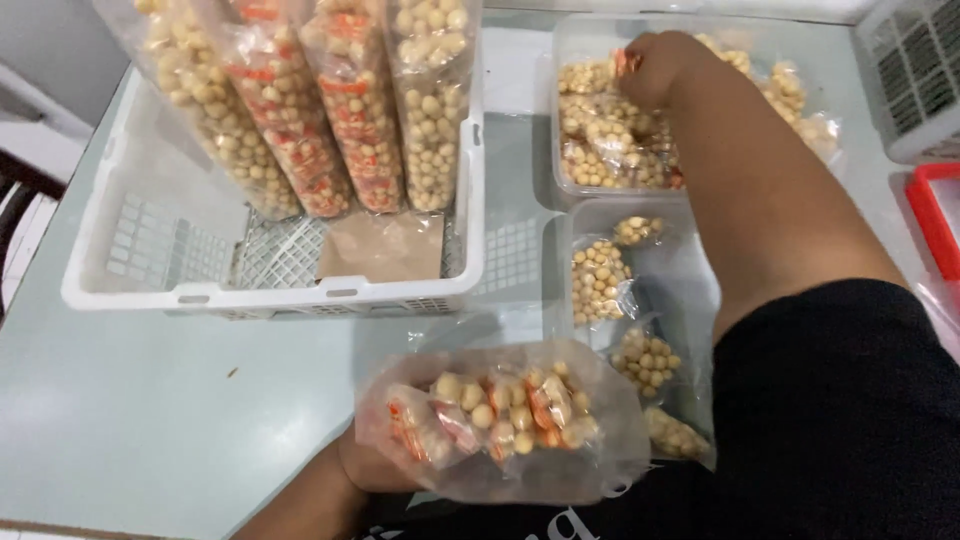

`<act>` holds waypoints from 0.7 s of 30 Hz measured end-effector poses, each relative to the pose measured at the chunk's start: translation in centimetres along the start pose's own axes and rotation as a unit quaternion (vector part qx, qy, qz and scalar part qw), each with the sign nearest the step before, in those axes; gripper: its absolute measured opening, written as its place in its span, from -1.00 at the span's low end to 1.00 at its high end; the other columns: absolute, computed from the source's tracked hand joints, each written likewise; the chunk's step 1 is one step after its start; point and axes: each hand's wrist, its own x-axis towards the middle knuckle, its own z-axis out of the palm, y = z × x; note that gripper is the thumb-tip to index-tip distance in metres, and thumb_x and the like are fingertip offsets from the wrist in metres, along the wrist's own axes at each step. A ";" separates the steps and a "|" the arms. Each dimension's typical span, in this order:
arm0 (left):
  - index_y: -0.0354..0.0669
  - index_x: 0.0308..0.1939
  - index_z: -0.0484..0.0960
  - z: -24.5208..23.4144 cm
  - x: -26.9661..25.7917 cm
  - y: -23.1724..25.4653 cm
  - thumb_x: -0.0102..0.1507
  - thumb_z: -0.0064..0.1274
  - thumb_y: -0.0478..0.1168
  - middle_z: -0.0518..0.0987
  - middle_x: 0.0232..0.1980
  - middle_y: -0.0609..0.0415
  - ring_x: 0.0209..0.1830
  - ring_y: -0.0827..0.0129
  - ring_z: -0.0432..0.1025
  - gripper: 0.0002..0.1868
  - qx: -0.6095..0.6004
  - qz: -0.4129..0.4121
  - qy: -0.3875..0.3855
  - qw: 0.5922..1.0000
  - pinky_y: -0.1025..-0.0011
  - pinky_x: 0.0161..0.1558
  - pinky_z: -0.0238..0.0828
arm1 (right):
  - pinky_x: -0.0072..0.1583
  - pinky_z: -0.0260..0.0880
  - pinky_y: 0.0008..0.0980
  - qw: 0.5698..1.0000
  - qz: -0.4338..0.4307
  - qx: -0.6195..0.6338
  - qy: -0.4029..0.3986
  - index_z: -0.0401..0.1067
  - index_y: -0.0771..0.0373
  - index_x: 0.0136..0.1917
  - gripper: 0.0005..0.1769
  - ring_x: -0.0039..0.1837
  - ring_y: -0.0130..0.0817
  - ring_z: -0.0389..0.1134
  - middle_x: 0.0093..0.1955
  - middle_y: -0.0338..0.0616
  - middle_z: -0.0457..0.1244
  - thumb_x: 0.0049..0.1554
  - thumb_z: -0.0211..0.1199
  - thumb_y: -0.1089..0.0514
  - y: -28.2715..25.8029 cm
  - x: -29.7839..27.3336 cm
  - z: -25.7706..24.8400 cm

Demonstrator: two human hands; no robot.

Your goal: The person is manually packing small round snack items from a bulk tray into individual plastic bags.

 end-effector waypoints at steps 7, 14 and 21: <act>-0.26 0.47 0.12 0.3 -0.7 -1.0 0.36 0.14 -0.19 0.36 0.46 -0.23 0.48 -0.05 0.31 -0.30 -0.007 0.061 0.032 0.998 -0.05 0.48 0.28 | -0.01 0.63 -0.27 0.641 0.050 0.764 0.052 0.30 -0.22 0.36 -0.23 0.14 -0.06 0.46 0.61 0.17 -0.11 -0.12 0.26 -0.30 4.1 -9.6 -3.2; -0.20 0.09 0.42 1.1 -3.2 -3.4 0.34 0.11 -0.27 0.54 0.17 -0.14 0.23 0.01 0.48 -0.71 0.102 0.155 0.058 0.981 0.02 0.26 0.49 | 0.09 0.58 -0.28 0.837 -0.074 0.542 -0.018 0.36 0.22 0.24 -0.68 0.14 -0.33 0.45 0.15 -0.12 0.35 0.23 0.22 0.16 2.9 -26.3 -5.3; -0.10 -0.12 0.74 -0.2 -3.1 -5.0 0.30 0.11 -0.16 0.67 0.10 -0.05 0.20 0.01 0.56 -0.83 0.375 0.279 0.032 0.883 0.06 0.35 0.43 | -0.02 0.56 -0.35 0.896 -0.050 0.439 0.042 0.31 0.22 0.37 -0.28 -0.03 -0.28 0.50 -0.06 0.04 0.41 -0.04 0.39 0.45 -4.1 -40.1 -7.6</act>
